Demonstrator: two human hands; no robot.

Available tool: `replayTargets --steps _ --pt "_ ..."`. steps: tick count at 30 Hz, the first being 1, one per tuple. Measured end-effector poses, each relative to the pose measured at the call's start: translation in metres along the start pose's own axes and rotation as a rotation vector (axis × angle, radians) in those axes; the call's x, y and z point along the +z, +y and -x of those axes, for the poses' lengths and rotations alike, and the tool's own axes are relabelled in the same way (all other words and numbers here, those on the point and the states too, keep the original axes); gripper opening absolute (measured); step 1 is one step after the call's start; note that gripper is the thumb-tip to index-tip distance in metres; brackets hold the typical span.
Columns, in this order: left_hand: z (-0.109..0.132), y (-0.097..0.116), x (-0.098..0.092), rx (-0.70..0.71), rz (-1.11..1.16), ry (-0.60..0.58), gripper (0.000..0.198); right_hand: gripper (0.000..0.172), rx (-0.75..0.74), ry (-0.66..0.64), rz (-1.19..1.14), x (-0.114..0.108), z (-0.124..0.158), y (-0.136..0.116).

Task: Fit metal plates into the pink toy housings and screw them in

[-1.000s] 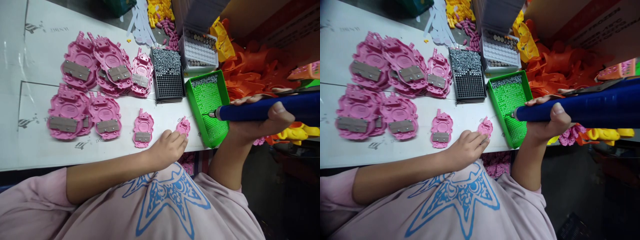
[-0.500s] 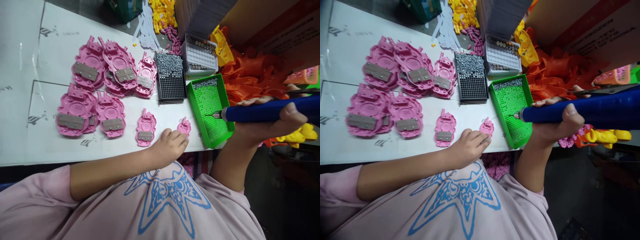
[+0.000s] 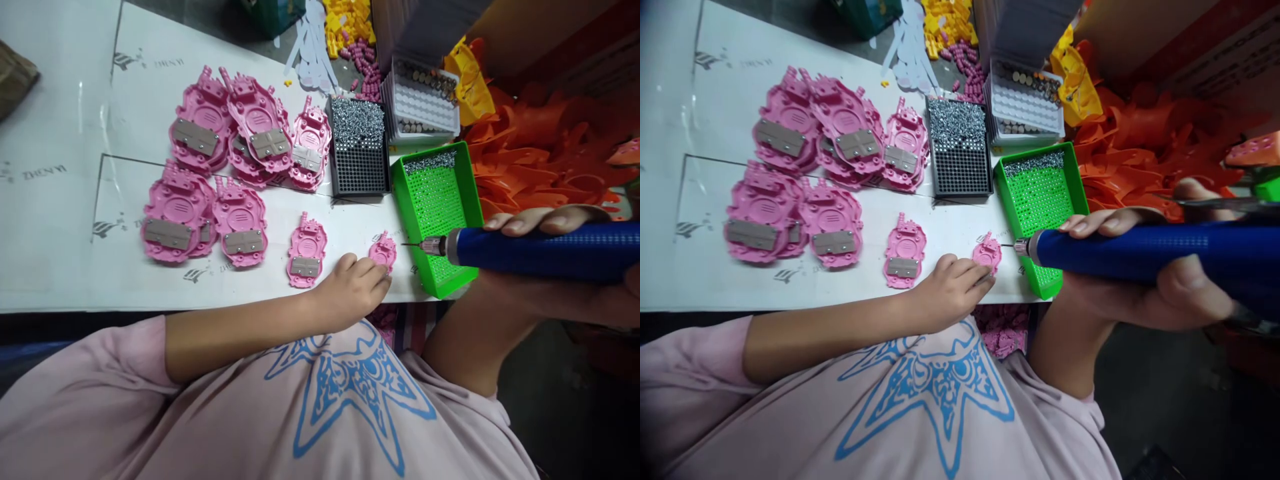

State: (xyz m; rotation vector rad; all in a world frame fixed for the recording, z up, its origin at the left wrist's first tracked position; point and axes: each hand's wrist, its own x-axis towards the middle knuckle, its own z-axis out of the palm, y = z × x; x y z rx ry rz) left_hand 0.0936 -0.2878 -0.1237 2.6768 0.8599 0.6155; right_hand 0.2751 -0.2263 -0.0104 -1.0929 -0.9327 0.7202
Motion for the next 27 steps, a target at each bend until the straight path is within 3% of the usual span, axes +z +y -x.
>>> replayTargets --steps 3,5,14,18,27 --pt "0.0 0.0 0.0 0.004 -0.003 -0.004 0.026 0.035 -0.054 -0.189 -0.05 0.008 0.003 0.009" --pt "0.0 0.0 0.0 0.001 -0.003 -0.003 0.026 0.035 -0.037 -0.243 -0.071 0.01 0.005 0.013" --pt "0.0 0.0 -0.001 -0.004 -0.012 -0.02 0.029 0.031 -0.034 -0.102 -0.008 0.021 0.01 0.018" --pt "0.0 0.001 -0.001 0.003 -0.008 -0.021 0.027 0.021 -0.044 -0.155 0.03 0.016 0.012 0.022" --pt "0.0 0.001 -0.001 -0.009 -0.01 -0.02 0.027 0.019 -0.009 -0.186 -0.004 0.014 0.009 0.018"
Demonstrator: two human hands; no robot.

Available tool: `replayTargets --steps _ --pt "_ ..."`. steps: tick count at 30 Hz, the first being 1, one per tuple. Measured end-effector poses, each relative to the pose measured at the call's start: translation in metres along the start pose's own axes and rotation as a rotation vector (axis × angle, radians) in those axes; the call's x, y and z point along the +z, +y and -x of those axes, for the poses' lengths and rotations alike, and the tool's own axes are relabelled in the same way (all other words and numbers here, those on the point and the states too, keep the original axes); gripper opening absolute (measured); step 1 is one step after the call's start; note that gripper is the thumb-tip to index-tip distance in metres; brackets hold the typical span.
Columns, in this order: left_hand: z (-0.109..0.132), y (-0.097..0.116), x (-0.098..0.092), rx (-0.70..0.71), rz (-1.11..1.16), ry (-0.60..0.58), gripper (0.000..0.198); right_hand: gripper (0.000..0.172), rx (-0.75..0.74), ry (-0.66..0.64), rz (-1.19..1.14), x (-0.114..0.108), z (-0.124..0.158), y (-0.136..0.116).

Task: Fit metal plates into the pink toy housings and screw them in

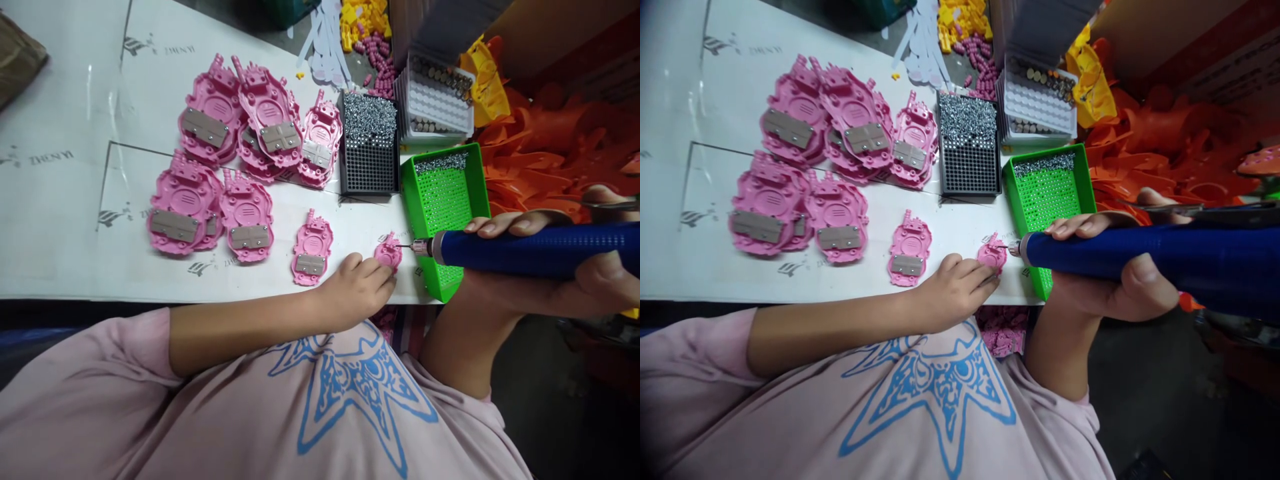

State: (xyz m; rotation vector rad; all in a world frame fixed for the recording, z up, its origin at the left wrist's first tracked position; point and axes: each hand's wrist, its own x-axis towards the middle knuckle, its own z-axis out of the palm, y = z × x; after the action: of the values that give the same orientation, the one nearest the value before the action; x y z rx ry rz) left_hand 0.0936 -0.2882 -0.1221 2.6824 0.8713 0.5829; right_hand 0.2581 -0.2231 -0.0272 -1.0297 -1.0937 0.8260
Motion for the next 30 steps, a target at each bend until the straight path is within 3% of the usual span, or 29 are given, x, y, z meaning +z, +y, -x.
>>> replayTargets --steps 7,13,19,30 --pt "0.0 -0.0001 0.0006 0.001 0.002 0.029 0.026 0.035 0.014 0.025 -0.001 -0.0016 -0.0009 -0.0017" --pt "0.0 0.0 0.0012 0.001 0.011 0.011 0.027 0.023 -0.042 0.042 -0.018 -0.0013 0.0002 0.0023" --pt "-0.0004 0.0001 0.0003 -0.006 0.017 0.009 0.027 0.034 -0.021 0.029 -0.031 -0.0017 0.0005 0.0026" --pt "-0.0001 0.0004 0.0016 -0.01 0.019 0.032 0.026 0.033 0.003 0.007 0.027 -0.0031 0.0031 0.0011"
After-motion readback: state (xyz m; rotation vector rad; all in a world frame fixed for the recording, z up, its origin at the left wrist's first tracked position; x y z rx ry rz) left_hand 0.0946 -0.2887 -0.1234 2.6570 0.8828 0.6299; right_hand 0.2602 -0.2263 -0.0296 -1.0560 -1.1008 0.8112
